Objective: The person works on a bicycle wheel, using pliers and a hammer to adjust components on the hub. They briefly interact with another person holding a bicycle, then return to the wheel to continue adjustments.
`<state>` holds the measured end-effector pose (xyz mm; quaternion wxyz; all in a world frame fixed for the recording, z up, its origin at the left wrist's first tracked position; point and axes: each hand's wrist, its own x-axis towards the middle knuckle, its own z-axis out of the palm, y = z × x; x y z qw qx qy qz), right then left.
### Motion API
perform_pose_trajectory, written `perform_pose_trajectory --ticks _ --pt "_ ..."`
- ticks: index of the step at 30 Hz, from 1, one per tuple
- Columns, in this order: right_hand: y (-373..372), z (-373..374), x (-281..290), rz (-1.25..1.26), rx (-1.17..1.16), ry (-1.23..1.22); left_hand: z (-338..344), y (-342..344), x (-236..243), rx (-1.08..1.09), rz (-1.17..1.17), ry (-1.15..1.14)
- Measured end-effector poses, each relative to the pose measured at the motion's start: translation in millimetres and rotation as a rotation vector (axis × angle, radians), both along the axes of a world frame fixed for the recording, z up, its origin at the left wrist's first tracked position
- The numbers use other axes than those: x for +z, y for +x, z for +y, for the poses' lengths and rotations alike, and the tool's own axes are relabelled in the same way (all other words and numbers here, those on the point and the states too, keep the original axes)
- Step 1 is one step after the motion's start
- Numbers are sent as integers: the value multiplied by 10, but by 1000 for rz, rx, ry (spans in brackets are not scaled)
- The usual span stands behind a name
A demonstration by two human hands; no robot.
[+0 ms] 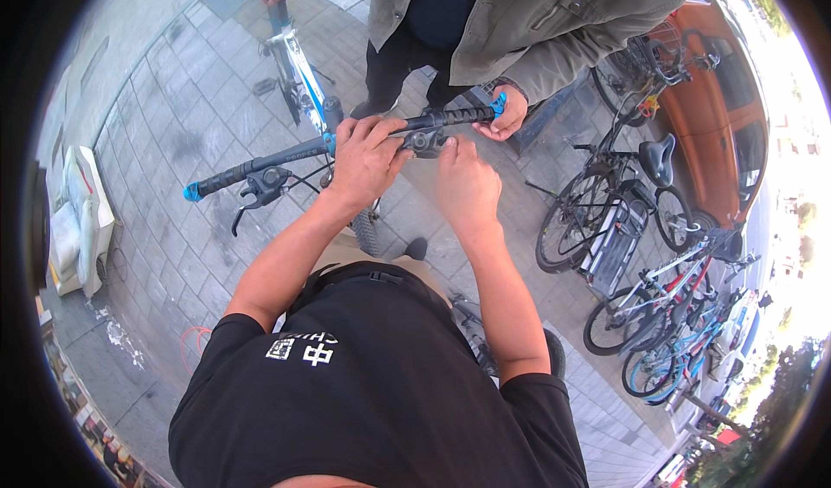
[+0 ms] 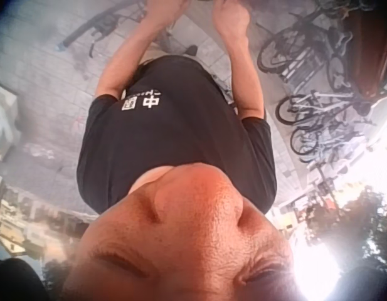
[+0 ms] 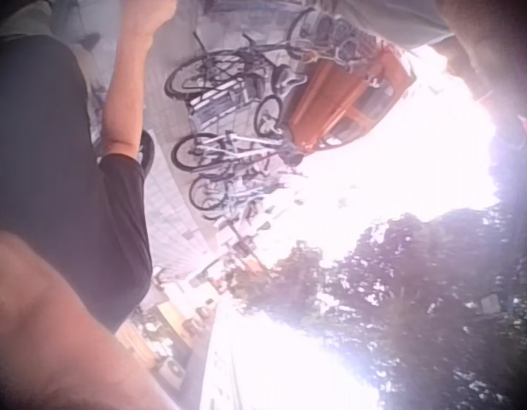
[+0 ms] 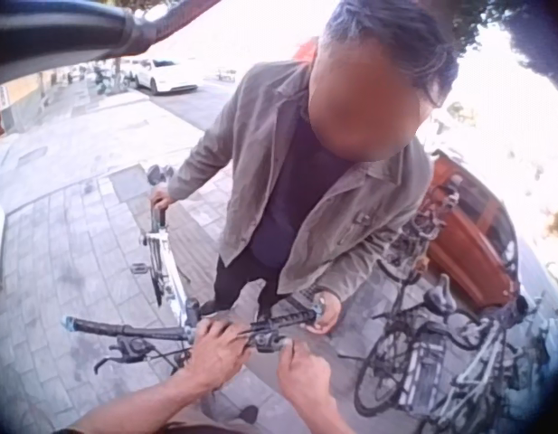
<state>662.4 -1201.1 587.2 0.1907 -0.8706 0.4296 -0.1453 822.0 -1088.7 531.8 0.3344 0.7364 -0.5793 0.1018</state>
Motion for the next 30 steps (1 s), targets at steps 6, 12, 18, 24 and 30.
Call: perform_pose_trajectory --ticks 6,12,18,24,30 --pt "-90 -93 -62 -83 275 -233 17 18 -28 -7 32 -3" --pt "-10 -35 156 97 135 5 19 33 -23 -14 18 -8" --pt "-6 -97 118 -115 391 -379 15 62 -38 -28 -5 -38" --pt "17 -151 247 196 138 151 29 77 -71 -36 -2 -68" --pt "-86 -262 57 -126 447 -381 20 61 -61 -35 1 -47"
